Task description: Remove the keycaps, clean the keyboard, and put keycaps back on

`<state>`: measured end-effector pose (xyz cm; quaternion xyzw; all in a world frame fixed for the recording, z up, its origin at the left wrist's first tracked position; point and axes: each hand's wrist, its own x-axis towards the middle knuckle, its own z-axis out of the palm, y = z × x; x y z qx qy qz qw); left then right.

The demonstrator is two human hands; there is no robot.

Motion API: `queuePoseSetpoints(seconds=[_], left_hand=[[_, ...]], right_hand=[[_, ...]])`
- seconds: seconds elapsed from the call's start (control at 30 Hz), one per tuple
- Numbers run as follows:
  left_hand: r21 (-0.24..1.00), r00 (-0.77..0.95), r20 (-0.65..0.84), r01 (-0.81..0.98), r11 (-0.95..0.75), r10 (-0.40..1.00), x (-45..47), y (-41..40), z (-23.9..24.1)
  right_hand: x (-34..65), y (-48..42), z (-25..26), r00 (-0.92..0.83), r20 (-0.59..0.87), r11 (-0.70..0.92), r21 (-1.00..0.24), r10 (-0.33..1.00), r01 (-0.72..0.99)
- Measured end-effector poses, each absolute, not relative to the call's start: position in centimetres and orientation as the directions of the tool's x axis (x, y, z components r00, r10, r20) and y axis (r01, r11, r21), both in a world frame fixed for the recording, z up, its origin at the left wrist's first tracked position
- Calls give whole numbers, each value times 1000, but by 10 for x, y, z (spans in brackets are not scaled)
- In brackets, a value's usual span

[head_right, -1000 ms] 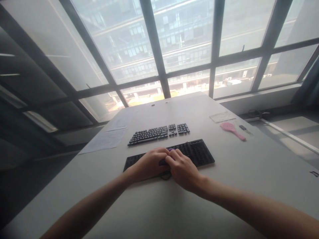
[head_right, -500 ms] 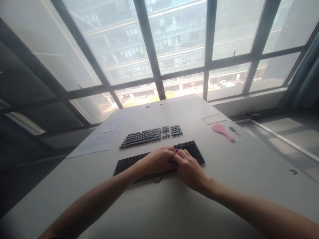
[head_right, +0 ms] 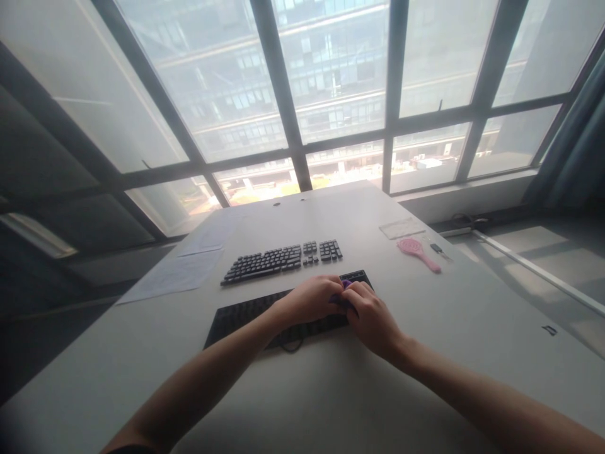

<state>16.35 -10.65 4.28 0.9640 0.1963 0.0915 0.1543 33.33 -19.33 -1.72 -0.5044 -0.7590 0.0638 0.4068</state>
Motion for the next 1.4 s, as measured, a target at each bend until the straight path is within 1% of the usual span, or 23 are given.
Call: queuePoseSetpoints(seconds=[0.07, 0.13, 0.27, 0.33, 0.47, 0.57, 0.67, 0.83, 0.93, 1.03, 1.23, 1.33, 1.4], left_hand=[[338, 871, 171, 388, -857, 461, 164, -107, 40], [339, 850, 194, 409, -847, 489, 167, -109, 32], [306, 870, 146, 412, -858, 470, 172, -113, 19], [303, 861, 157, 425, -853, 484, 174, -114, 18], [326, 802, 255, 455, -829, 540, 177, -118, 17], [337, 794, 239, 472, -815, 559, 181, -121, 12], [339, 796, 187, 497, -798, 575, 183, -123, 11], [316, 802, 208, 487, -814, 560, 181, -121, 19], [286, 806, 186, 503, -816, 562, 178, -118, 17], [301, 806, 159, 511, -805, 571, 177, -115, 10], [328, 825, 178, 464, -823, 537, 174, -110, 8], [386, 830, 181, 434, -814, 528, 171, -109, 15], [484, 797, 204, 422, -766, 568, 171, -106, 18]], right_hand=[[336, -193, -14, -133, 584, 470, -475, 801, 743], [338, -193, -13, -137, 562, 435, -441, 816, 785], [338, -194, -18, -162, 476, 373, -391, 864, 842], [338, -194, -19, -172, 507, 392, -367, 845, 843], [343, -192, -20, -178, 607, 432, -302, 774, 850], [347, -192, -23, -179, 566, 388, -274, 805, 880], [350, -191, -27, -177, 500, 358, -293, 847, 887], [350, -190, -30, -169, 543, 397, -336, 823, 854], [347, -189, -33, -193, 516, 404, -335, 835, 851], [346, -187, -36, -197, 500, 402, -344, 844, 849], [350, -183, -35, -214, 496, 431, -378, 842, 820], [352, -182, -29, -194, 502, 443, -440, 843, 781], [354, -180, -24, -104, 537, 424, -517, 837, 743]])
